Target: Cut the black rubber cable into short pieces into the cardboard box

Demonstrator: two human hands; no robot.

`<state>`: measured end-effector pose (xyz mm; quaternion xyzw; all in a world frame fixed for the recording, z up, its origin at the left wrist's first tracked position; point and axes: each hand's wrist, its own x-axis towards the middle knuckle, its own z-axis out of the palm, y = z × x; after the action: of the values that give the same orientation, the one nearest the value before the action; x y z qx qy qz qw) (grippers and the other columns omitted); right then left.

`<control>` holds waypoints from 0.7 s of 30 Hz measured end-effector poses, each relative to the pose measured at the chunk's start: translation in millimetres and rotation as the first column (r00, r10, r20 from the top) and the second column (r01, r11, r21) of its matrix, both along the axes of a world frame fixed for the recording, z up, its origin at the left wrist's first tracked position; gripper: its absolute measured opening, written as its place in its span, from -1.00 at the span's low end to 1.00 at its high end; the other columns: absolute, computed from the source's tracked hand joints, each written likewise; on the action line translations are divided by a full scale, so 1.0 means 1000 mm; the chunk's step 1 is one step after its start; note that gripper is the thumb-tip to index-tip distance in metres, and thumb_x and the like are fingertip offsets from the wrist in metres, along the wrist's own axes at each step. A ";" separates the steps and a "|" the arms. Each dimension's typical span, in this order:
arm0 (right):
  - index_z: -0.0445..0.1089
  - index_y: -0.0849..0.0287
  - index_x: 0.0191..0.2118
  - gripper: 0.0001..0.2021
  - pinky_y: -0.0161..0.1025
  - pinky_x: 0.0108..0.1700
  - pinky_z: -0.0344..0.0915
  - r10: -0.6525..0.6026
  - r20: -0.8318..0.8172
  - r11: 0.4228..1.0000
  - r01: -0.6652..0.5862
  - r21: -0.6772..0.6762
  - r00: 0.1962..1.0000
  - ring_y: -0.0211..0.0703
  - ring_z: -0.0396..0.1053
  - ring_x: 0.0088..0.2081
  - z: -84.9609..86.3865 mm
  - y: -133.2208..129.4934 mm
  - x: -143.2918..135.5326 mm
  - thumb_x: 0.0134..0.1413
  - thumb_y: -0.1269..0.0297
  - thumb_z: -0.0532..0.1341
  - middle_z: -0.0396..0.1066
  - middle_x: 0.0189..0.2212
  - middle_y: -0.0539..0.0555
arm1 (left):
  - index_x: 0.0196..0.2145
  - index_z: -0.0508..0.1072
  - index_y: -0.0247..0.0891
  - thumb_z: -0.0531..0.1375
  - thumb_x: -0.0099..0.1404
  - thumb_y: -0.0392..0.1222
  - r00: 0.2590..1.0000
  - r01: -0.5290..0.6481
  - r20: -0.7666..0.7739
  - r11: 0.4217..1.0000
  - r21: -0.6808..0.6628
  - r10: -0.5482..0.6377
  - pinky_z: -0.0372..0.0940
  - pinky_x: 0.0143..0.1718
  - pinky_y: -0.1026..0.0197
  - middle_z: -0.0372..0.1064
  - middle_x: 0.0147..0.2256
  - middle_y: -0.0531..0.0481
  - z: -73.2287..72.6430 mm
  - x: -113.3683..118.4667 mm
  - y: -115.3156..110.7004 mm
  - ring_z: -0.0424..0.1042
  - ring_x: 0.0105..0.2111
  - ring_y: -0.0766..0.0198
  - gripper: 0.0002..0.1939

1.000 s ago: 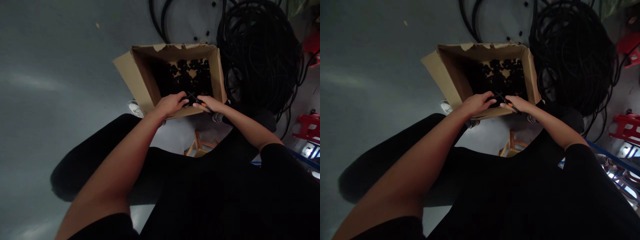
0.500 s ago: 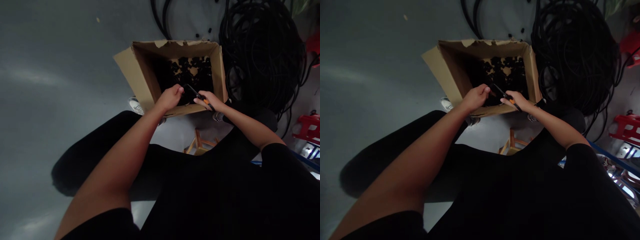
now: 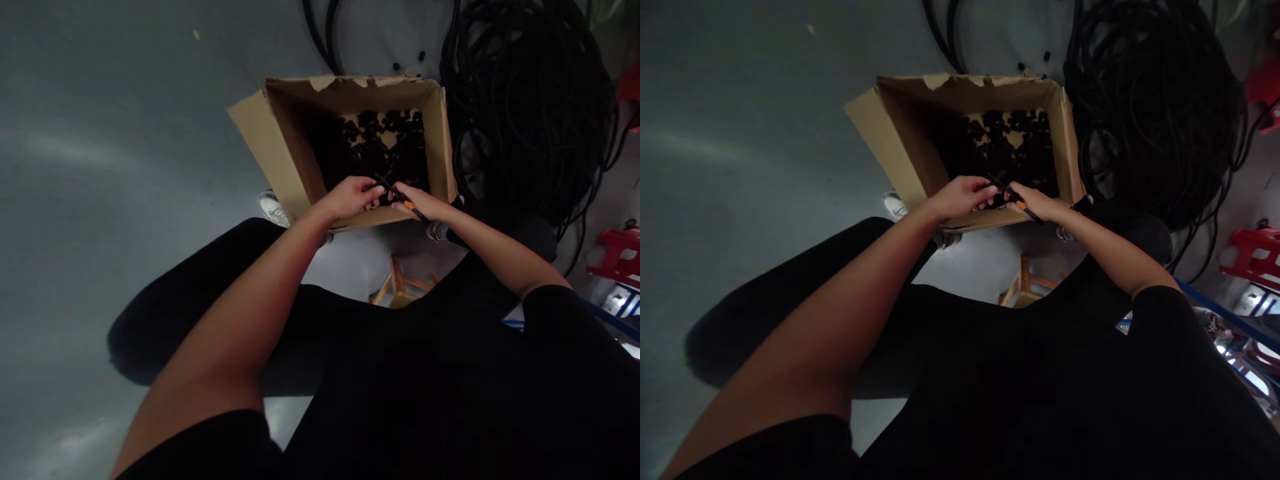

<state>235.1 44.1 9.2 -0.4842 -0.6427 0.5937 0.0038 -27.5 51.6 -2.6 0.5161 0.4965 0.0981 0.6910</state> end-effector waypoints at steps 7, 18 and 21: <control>0.34 0.02 -0.07 -0.77 -0.20 0.01 0.35 -0.039 0.047 0.999 0.038 0.033 0.998 -0.07 0.42 -0.12 -0.002 0.000 -0.004 0.52 0.08 0.37 0.47 -0.21 0.00 | -0.25 0.53 -0.19 0.35 0.71 0.04 0.998 -0.004 -0.066 1.000 0.011 0.005 0.36 -0.31 0.22 0.56 -0.33 -0.06 0.002 0.005 0.001 0.40 -0.42 0.24 -0.64; 0.27 0.01 -0.08 -0.37 -0.28 -0.35 0.22 -0.116 0.041 0.985 0.120 -0.123 0.992 -0.18 0.36 -0.41 -0.003 -0.001 0.002 0.67 -0.43 0.46 0.31 -0.42 -0.10 | 0.04 0.51 -0.13 0.33 0.66 -0.02 0.931 0.083 -0.364 0.959 0.269 0.022 0.45 0.06 0.00 0.60 -0.17 -0.12 0.001 0.000 -0.007 0.61 -0.10 -0.09 -0.83; 0.30 0.01 -0.02 -0.42 -0.31 -0.34 0.33 -0.125 -0.026 0.966 0.115 -0.231 0.992 -0.20 0.42 -0.40 -0.002 0.002 0.004 0.66 -0.34 0.52 0.34 -0.37 -0.12 | -0.08 0.44 -0.10 0.31 0.64 0.01 0.969 0.091 -0.247 0.958 0.271 -0.023 0.41 0.01 0.05 0.54 -0.22 -0.05 -0.003 0.000 -0.006 0.53 -0.16 0.00 -0.81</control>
<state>239.3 45.7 7.4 -0.5074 -0.5393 0.6720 -0.0031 -27.9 45.2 -5.1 0.6309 0.5426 0.0839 0.5482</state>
